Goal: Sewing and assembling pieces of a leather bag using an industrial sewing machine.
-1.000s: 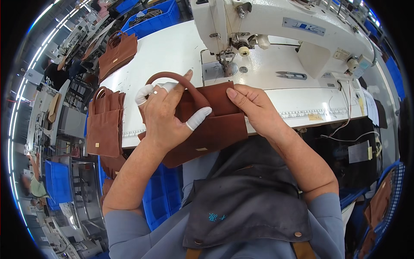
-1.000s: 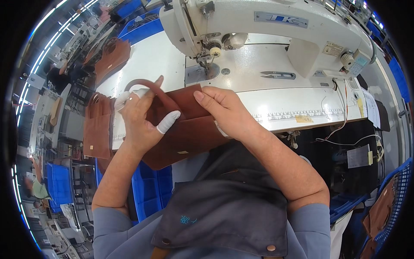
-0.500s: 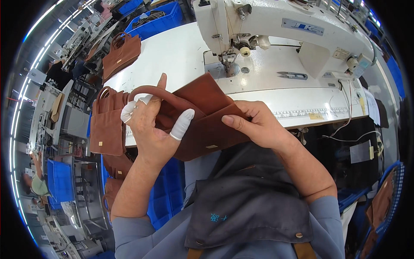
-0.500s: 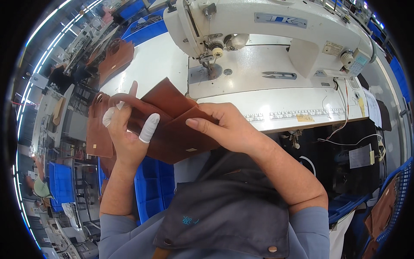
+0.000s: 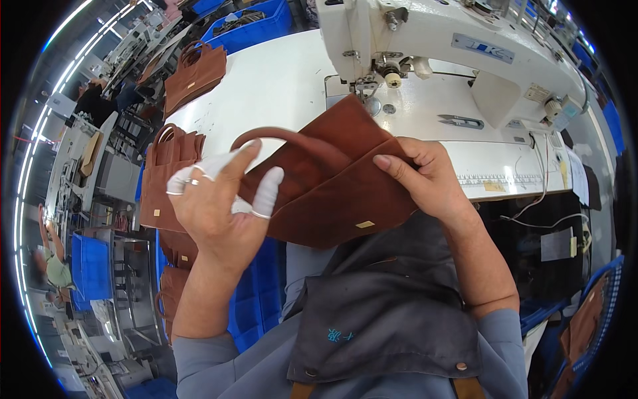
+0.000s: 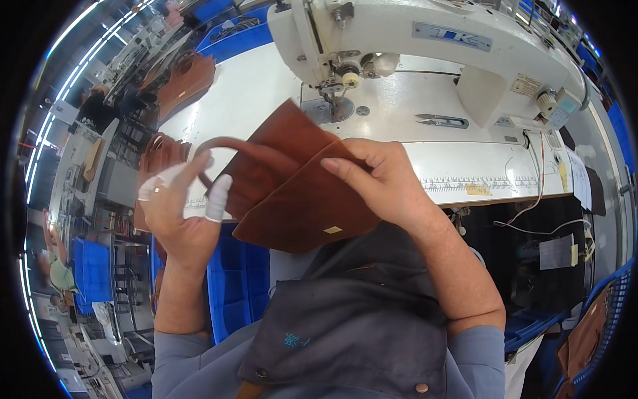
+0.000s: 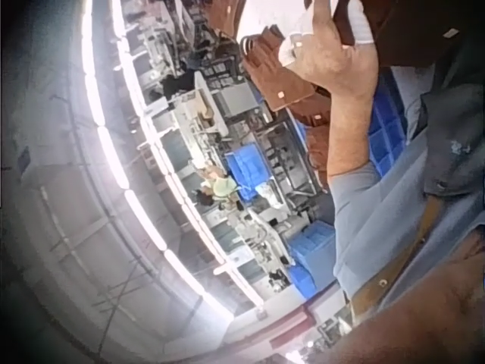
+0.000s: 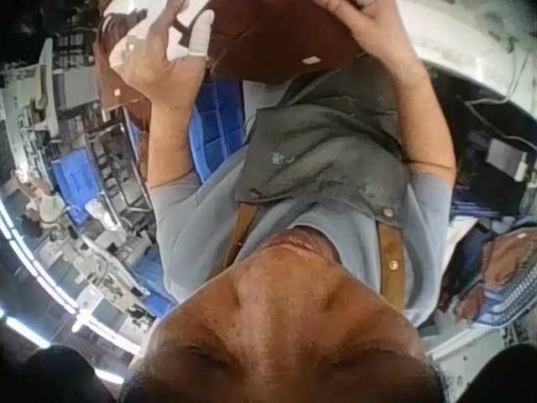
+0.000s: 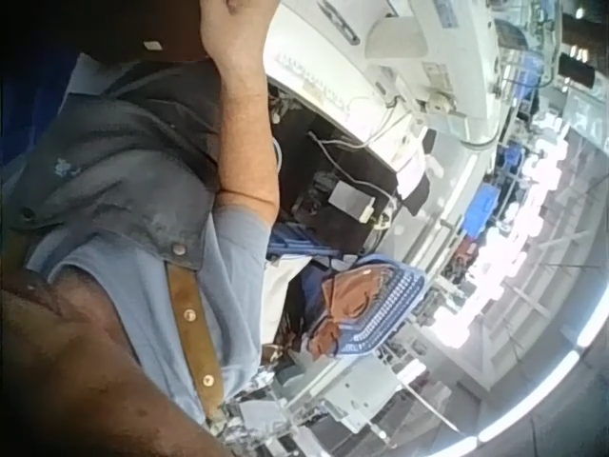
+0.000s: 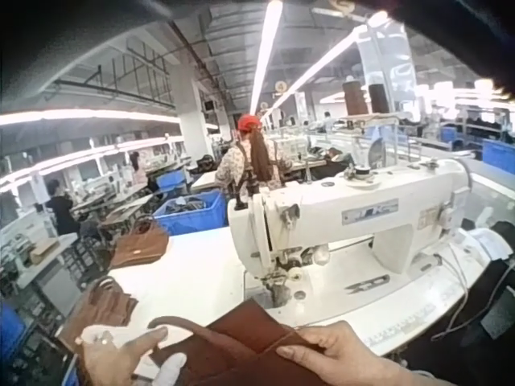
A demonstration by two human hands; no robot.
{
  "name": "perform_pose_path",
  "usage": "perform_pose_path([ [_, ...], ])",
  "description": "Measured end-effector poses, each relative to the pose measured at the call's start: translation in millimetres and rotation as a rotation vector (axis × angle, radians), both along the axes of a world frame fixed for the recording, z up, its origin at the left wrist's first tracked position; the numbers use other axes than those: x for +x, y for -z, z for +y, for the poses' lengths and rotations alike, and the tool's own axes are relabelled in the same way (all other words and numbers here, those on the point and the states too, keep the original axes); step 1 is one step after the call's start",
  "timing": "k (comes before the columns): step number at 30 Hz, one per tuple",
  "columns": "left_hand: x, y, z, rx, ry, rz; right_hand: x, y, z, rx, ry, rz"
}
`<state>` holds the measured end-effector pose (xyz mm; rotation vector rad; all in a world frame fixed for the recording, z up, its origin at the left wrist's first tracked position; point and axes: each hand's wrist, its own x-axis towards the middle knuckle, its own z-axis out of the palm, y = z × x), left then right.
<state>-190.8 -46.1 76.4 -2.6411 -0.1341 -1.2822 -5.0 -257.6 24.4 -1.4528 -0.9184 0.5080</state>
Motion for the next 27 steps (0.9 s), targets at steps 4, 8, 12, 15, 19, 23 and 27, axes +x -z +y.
perform_pose_path([
  [4,5,29,41,-0.593,0.071,-0.062,7,16,5,0.073,0.080,0.270],
  [8,13,65,61,-0.919,0.068,0.457,15,30,9,0.061,0.091,0.384],
  [12,19,69,59,-0.887,0.195,0.580,16,34,4,0.089,0.065,0.314],
  [15,21,52,55,-1.089,0.268,0.517,15,32,-5,0.076,0.064,0.212],
  [19,11,35,36,-1.056,0.335,0.389,15,27,-27,0.042,0.029,0.134],
  [23,-4,26,13,-0.537,0.376,0.161,15,13,-38,0.236,-0.207,0.238],
  [27,-11,17,-7,-0.385,0.341,0.240,10,-15,-33,0.164,-0.189,-0.100],
])
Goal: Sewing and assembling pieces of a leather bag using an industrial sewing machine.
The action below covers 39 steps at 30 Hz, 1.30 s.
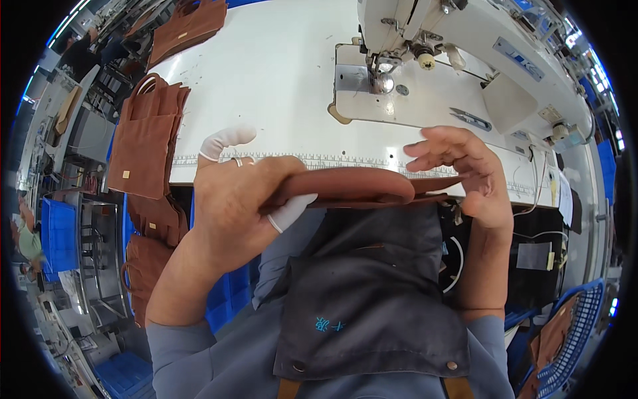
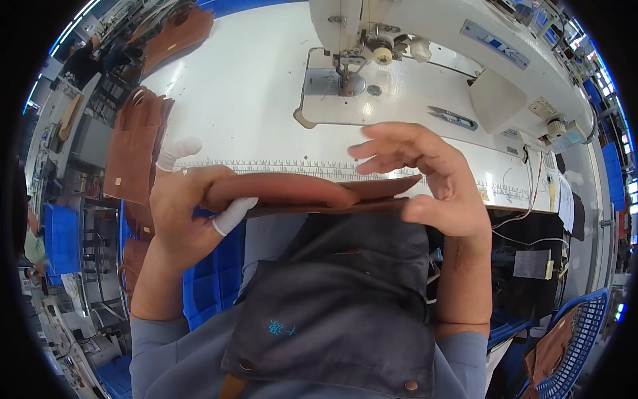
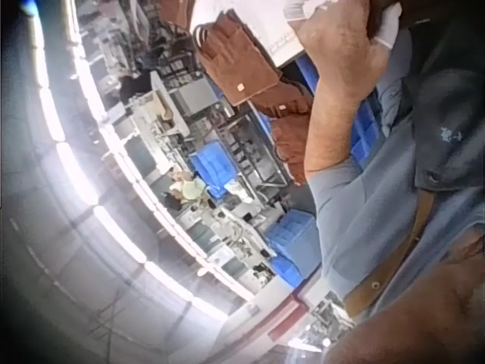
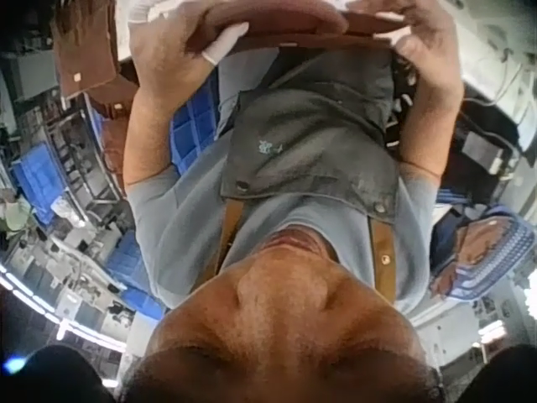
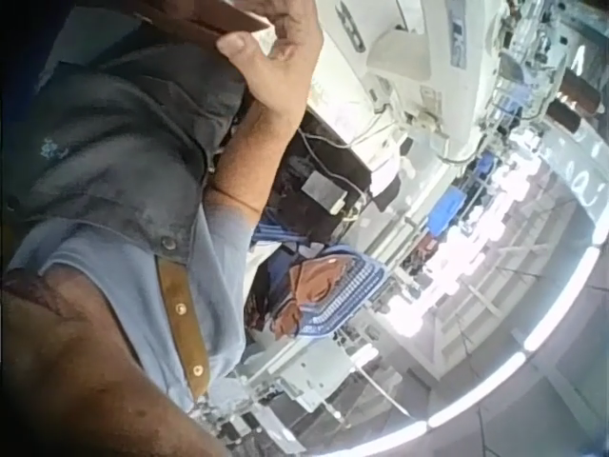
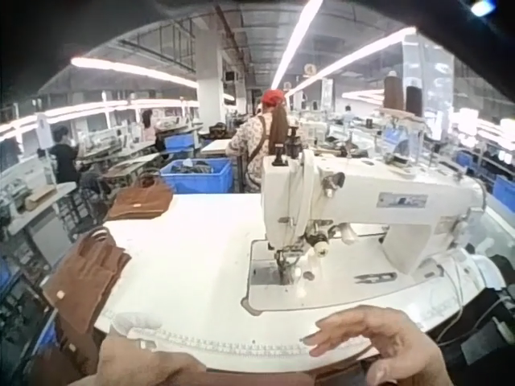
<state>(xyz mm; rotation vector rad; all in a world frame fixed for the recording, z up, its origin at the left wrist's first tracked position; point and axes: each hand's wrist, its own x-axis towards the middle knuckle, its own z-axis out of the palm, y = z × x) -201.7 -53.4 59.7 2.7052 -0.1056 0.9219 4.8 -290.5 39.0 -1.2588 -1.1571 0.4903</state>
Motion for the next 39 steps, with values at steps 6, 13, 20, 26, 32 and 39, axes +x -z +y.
perform_pose_path([
  [6,4,-2,-15,0.145,0.078,-0.015,-3,-30,8,-0.311,-0.150,-0.307],
  [13,12,7,-22,0.175,0.083,-0.014,-6,-33,21,-0.365,-0.232,-0.588],
  [20,16,10,-31,0.245,0.106,-0.081,-13,-20,34,-0.574,-0.465,-0.429],
  [26,-13,43,-29,0.495,0.053,-0.216,-20,-9,27,-0.551,-0.386,-0.299],
  [32,-15,117,-18,0.993,0.069,-0.599,-31,-13,20,-0.602,-0.316,-0.261],
  [39,-19,113,-25,0.207,0.207,0.295,-48,-12,21,-0.583,-0.312,-0.213],
])
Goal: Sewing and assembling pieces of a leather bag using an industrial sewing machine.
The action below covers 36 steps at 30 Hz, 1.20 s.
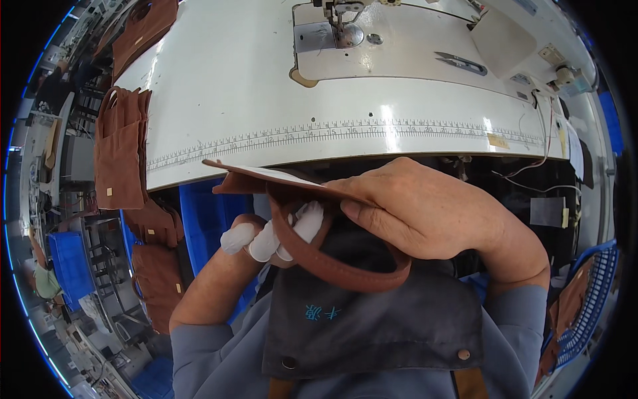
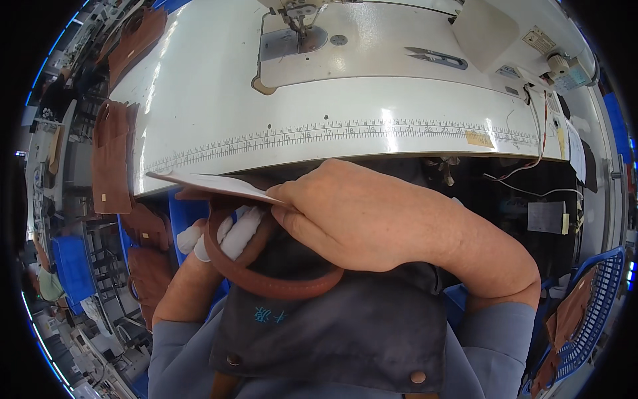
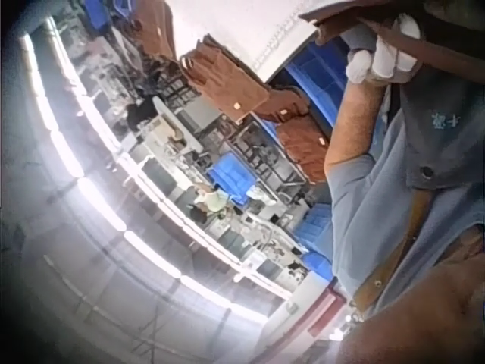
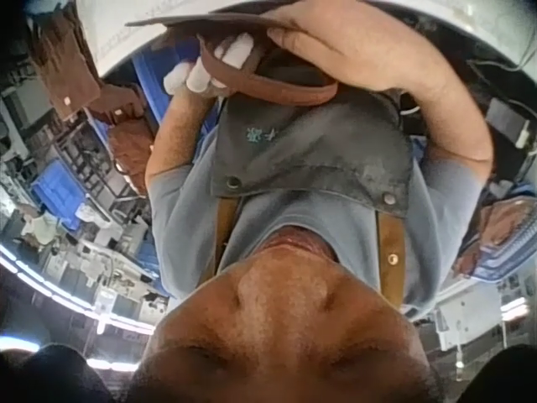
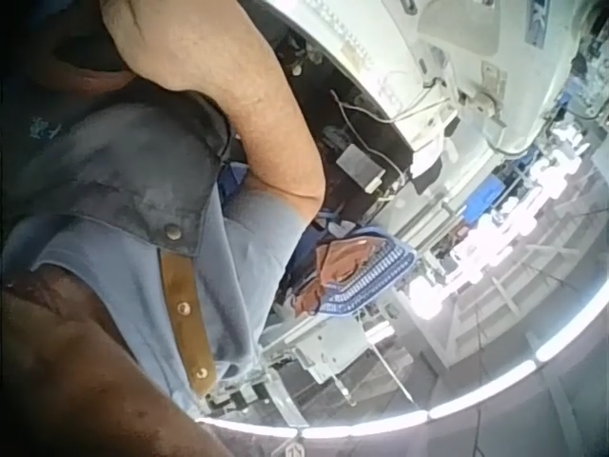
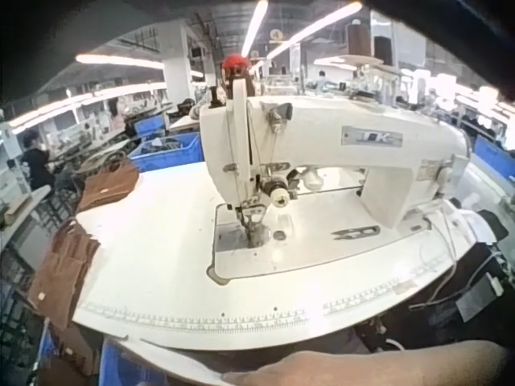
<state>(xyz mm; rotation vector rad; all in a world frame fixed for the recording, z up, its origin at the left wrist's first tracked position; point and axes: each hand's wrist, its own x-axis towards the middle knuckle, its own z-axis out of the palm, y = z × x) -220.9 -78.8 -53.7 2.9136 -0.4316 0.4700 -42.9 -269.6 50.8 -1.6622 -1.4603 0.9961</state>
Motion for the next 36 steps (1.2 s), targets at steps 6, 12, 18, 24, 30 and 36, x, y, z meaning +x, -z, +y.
perform_pose_path([
  [6,3,-21,-9,-0.015,0.056,-0.219,0,-5,-2,-0.046,-0.002,0.069],
  [12,-1,-30,-8,0.034,0.092,-0.267,6,-11,-2,-0.134,0.007,0.141],
  [18,-9,-29,-11,0.027,0.065,-0.226,9,-8,-8,-0.168,0.080,0.284],
  [24,-5,-28,-10,-0.001,0.096,-0.276,11,-1,-7,-0.131,0.114,0.317],
  [30,8,-38,-16,-0.118,0.088,-0.292,11,-9,-6,-0.211,0.080,0.260],
  [36,9,-40,-19,-0.250,-0.019,-0.217,10,-11,0,-0.159,0.004,0.124],
])
